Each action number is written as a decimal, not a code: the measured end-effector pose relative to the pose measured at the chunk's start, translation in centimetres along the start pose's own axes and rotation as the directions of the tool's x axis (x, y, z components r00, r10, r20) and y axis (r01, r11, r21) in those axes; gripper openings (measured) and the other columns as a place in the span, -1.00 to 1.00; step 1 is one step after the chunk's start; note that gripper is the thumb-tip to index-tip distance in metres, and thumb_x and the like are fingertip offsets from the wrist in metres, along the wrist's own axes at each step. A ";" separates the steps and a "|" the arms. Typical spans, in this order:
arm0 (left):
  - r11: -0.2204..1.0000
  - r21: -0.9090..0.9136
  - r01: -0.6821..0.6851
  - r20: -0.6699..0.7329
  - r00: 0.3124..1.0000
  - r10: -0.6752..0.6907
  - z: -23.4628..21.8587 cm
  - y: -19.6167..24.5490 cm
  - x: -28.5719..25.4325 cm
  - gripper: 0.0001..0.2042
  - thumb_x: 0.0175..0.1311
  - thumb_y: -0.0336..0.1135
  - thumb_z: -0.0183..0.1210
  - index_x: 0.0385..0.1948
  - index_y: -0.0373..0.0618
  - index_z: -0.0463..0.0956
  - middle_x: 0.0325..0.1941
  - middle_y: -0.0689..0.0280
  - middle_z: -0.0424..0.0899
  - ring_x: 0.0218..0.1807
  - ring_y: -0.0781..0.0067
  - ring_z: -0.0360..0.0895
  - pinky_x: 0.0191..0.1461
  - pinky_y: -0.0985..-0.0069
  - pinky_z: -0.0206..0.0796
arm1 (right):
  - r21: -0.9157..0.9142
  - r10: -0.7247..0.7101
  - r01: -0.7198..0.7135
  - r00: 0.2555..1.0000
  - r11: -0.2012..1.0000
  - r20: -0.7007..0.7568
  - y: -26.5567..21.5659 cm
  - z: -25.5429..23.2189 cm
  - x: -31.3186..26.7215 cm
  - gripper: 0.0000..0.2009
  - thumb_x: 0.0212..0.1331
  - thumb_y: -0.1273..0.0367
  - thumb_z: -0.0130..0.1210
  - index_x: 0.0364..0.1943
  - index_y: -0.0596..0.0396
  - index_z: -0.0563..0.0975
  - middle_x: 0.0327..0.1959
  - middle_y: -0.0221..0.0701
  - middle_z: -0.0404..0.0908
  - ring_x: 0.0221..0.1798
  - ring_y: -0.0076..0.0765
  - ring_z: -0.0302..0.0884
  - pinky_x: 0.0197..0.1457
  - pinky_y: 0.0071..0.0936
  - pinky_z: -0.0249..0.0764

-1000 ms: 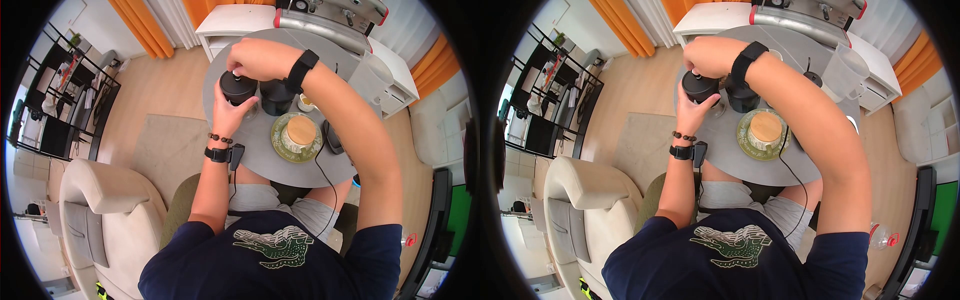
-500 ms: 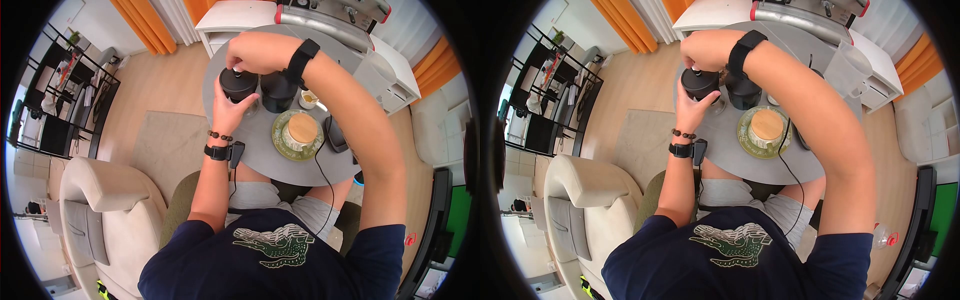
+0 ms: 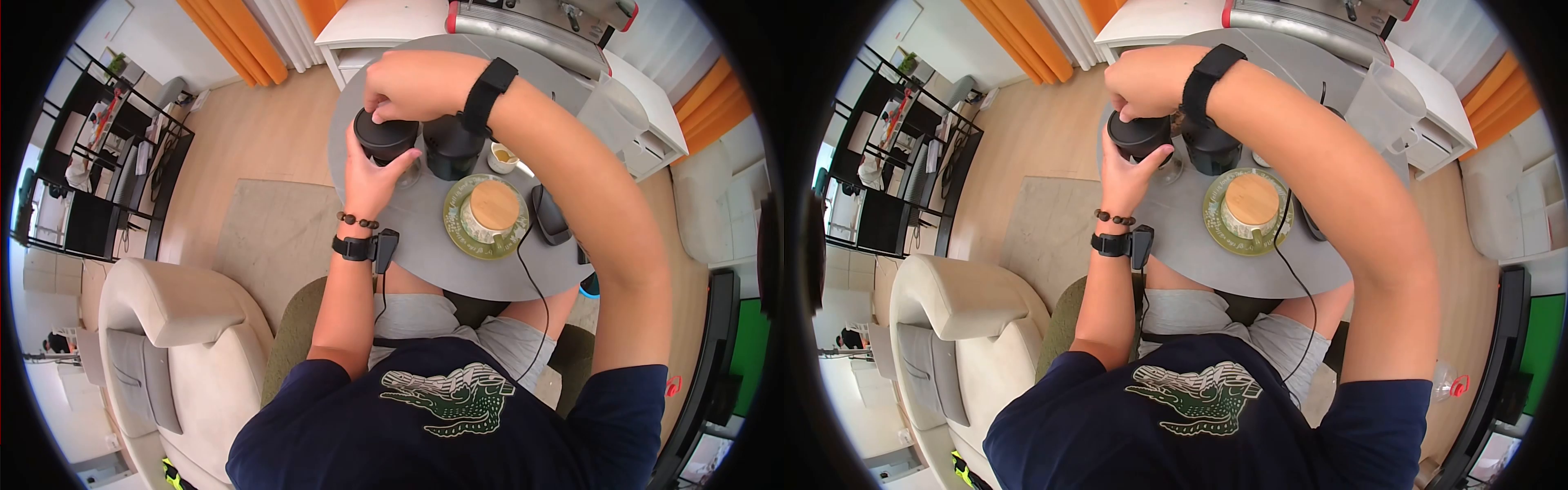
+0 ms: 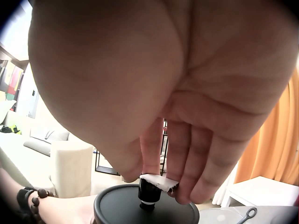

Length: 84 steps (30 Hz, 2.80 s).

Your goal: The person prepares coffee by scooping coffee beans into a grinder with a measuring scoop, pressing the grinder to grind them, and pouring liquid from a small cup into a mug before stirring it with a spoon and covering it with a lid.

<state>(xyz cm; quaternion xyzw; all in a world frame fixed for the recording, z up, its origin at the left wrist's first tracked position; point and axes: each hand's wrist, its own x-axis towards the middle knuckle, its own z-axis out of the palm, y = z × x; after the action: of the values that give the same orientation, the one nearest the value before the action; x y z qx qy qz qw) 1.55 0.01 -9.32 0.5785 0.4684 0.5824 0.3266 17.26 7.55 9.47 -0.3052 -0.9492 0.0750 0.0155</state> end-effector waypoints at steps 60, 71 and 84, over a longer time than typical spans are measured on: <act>0.990 -0.094 0.103 0.293 0.953 -0.071 -4.0 1.5 0.7 -0.21 0.33 -0.45 0.60 0.57 -0.22 0.34 0.42 0.22 0.66 0.42 0.35 0.62 0.53 0.28 0.48 | -0.089 0.084 -0.078 0.995 0.993 0.061 -2.8 2.0 -0.2 -0.60 0.68 0.19 0.12 0.03 0.32 0.77 -0.12 0.03 0.86 -0.09 0.21 0.86 0.01 0.15 0.73; 0.999 -0.005 0.036 0.147 0.988 -0.035 -1.8 0.5 0.1 -0.17 0.33 -0.39 0.62 0.59 -0.25 0.32 0.43 0.19 0.67 0.41 0.34 0.62 0.53 0.32 0.45 | 0.047 0.212 -0.208 0.974 0.977 -0.083 -2.5 4.9 0.7 -0.72 0.30 0.35 0.28 -0.07 0.27 0.85 -0.09 0.05 0.88 -0.03 0.27 0.87 0.04 0.12 0.74; 1.000 0.011 0.028 0.085 0.996 -0.029 -1.4 0.9 -0.5 -0.18 0.37 -0.41 0.58 0.59 -0.22 0.27 0.47 0.19 0.61 0.47 0.32 0.58 0.58 0.25 0.41 | 0.000 0.099 -0.100 0.991 0.995 -0.085 -2.1 4.4 0.1 -0.67 0.39 0.30 0.27 0.01 0.27 0.84 -0.02 -0.02 0.88 0.05 0.20 0.85 0.13 0.10 0.73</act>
<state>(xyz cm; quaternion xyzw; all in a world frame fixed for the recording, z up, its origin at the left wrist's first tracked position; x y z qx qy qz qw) 0.34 -1.04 -8.54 0.5977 0.4653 0.5500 0.3517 15.59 5.35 5.39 -0.3551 -0.9314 0.0608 0.0513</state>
